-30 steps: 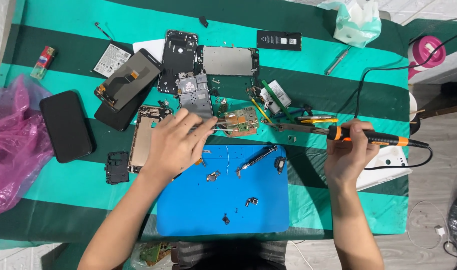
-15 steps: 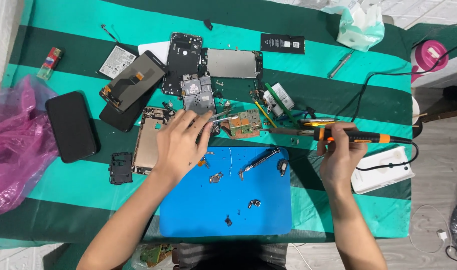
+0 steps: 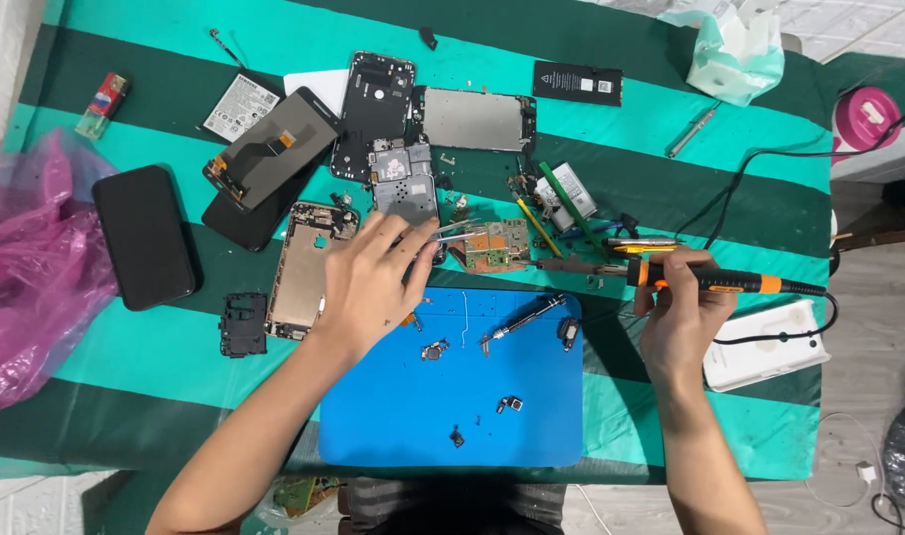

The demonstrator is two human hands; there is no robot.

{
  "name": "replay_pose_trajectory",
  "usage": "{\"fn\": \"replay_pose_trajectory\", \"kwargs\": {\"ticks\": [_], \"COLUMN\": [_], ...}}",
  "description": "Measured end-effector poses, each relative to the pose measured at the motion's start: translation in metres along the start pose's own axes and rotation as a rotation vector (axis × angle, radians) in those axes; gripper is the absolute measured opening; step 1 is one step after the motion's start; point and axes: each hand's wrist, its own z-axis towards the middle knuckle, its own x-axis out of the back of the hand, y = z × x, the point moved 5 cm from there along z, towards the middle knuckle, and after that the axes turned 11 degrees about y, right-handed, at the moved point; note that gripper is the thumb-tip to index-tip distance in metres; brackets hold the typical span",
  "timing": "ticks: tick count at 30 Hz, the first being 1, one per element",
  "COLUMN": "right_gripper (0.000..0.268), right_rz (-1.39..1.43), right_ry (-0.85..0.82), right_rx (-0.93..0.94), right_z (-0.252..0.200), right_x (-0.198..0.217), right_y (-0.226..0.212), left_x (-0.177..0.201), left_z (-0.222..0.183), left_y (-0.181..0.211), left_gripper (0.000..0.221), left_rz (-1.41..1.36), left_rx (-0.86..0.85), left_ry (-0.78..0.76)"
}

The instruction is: Soldering and assembling components on a mobile phone motherboard at a repair station.

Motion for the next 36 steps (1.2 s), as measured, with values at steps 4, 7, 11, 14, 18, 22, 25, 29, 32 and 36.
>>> {"fn": "replay_pose_trajectory", "kwargs": {"ticks": [4,7,11,14,18,22,25,29,32,36], "right_gripper": [0.014,0.013,0.017,0.017,0.013,0.016,0.018,0.019,0.019,0.019], "right_rz": [0.005,0.03,0.074,0.088,0.035,0.044,0.02,0.01,0.039,0.074], "right_ry": [0.004,0.032,0.045,0.061,0.094,0.086,0.083,0.088,0.061,0.034], "right_rx": [-0.004,-0.015,-0.056,-0.069,-0.18,-0.177,-0.191,-0.191,-0.117,-0.065], "right_z": [0.003,0.008,0.012,0.014,0.01,0.01,0.009,0.007,0.009,0.01], "right_x": [0.005,0.01,0.014,0.016,0.016,0.012,0.011,0.011,0.01,0.011], "right_y": [0.006,0.009,0.011,0.012,-0.001,-0.007,-0.007,-0.006,-0.001,0.009], "left_x": [0.0,0.0,0.001,0.002,0.001,-0.009,-0.013,-0.012,-0.001,0.002], "left_z": [0.0,0.001,0.0,0.003,-0.001,-0.01,-0.015,-0.013,-0.001,0.004], "left_y": [-0.001,-0.003,-0.017,-0.03,-0.049,-0.046,-0.045,-0.042,-0.034,-0.032], "left_gripper": [0.016,0.015,0.019,0.019,0.034,0.032,0.031,0.029,0.023,0.016], "left_rz": [-0.022,-0.015,-0.092,-0.205,-0.173,-0.29,-0.251,-0.259,-0.291,-0.324], "left_rx": [0.014,0.044,0.234,0.393,0.507,0.692,0.706,0.621,0.667,0.729], "left_ry": [-0.004,0.015,-0.068,-0.137,-0.458,-0.421,-0.435,-0.356,-0.348,-0.353]}}
